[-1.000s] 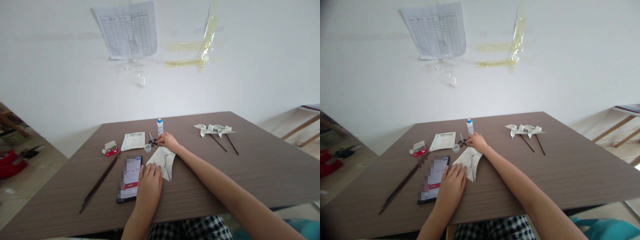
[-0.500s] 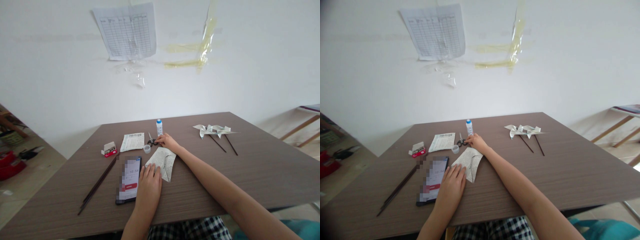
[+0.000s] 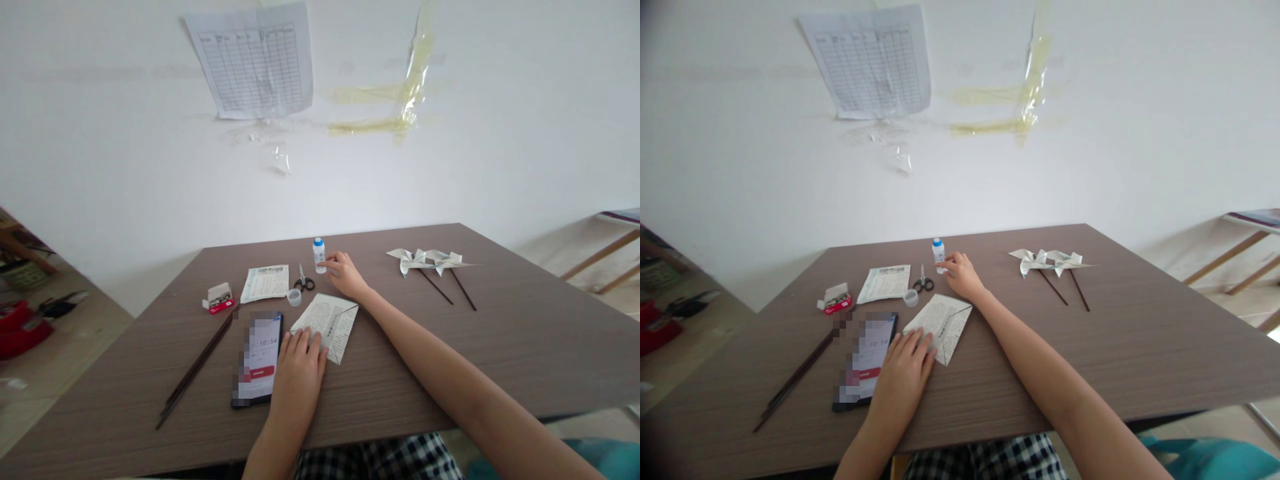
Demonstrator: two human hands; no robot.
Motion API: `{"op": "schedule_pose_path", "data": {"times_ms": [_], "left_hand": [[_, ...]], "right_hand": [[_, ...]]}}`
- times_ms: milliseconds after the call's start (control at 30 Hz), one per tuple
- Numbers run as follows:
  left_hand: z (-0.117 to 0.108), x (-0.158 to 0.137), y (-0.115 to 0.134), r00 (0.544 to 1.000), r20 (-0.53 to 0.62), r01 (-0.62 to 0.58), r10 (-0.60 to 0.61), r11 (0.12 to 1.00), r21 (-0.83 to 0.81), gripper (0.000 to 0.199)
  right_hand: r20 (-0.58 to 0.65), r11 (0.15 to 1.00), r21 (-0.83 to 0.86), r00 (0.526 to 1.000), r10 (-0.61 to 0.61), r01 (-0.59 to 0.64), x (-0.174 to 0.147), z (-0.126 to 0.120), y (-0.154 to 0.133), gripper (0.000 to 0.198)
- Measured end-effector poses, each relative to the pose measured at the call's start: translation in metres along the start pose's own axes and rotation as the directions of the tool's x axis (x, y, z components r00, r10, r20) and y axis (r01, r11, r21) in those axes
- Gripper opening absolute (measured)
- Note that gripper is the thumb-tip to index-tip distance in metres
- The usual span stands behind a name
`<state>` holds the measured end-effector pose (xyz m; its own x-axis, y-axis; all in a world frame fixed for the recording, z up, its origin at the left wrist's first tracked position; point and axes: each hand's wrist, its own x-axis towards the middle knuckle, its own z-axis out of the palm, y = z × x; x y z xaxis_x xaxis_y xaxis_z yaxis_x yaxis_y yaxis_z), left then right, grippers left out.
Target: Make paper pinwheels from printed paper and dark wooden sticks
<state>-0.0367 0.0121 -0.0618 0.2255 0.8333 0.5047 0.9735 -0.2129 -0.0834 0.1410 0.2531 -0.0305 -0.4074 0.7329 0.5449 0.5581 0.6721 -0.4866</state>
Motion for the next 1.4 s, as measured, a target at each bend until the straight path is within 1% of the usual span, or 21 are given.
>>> {"op": "schedule_pose_path", "data": {"times_ms": [67, 133, 233, 367, 533, 700, 867, 1067, 1167, 1267, 1400], "left_hand": [[0.002, 0.000, 0.000, 1.000, 0.001, 0.001, -0.001, 1.000, -0.018, 0.038], [0.004, -0.001, -0.001, 1.000, 0.002, 0.004, -0.004, 0.999, -0.039, 0.038], [0.007, -0.002, -0.003, 1.000, 0.000, -0.008, 0.008, 0.998, -0.061, 0.038], [0.008, -0.002, -0.004, 1.000, 0.008, -0.012, 0.013, 0.998, -0.064, 0.039], [0.004, -0.001, 0.000, 0.998, 0.053, 0.034, -0.030, 0.996, -0.078, 0.040], [0.001, 0.000, 0.000, 0.995, 0.083, 0.060, -0.050, 0.990, -0.127, 0.038], [0.005, -0.001, -0.003, 0.998, 0.056, 0.029, -0.023, 0.992, -0.119, 0.038], [0.008, -0.001, -0.005, 1.000, 0.007, -0.029, 0.030, 0.996, -0.083, 0.035], [0.006, 0.000, -0.005, 0.998, -0.002, -0.056, 0.056, 0.993, -0.102, 0.035], [0.003, 0.002, -0.005, 0.999, 0.030, -0.039, 0.044, 0.990, -0.136, 0.037], [-0.003, 0.007, -0.002, 0.990, 0.136, -0.021, 0.045, 0.985, -0.173, 0.040]], "right_hand": [[0.026, 0.997, -0.081, 0.999, 0.018, -0.016, 0.001, -0.006, -0.002, 0.053], [0.081, 0.985, -0.169, 0.995, 0.060, -0.046, 0.002, -0.011, -0.005, 0.059], [0.173, 0.965, -0.248, 0.977, 0.126, -0.081, 0.006, -0.017, -0.010, 0.065], [0.245, 0.955, -0.278, 0.954, 0.174, -0.103, 0.013, -0.023, -0.013, 0.070], [0.288, 0.959, -0.264, 0.941, 0.178, -0.101, 0.025, -0.023, -0.019, 0.078], [0.277, 0.956, -0.266, 0.940, 0.200, -0.125, 0.030, -0.017, -0.023, 0.081], [0.249, 0.957, -0.259, 0.949, 0.195, -0.128, 0.027, -0.016, -0.021, 0.083], [0.230, 0.966, -0.229, 0.958, 0.170, -0.116, 0.021, -0.024, -0.013, 0.079], [0.219, 0.974, -0.199, 0.964, 0.152, -0.109, 0.014, -0.032, -0.008, 0.077], [0.206, 0.983, -0.155, 0.970, 0.127, -0.096, 0.003, -0.043, -0.004, 0.077], [0.163, 0.993, -0.103, 0.984, 0.073, -0.056, -0.014, -0.059, 0.002, 0.075]]}}
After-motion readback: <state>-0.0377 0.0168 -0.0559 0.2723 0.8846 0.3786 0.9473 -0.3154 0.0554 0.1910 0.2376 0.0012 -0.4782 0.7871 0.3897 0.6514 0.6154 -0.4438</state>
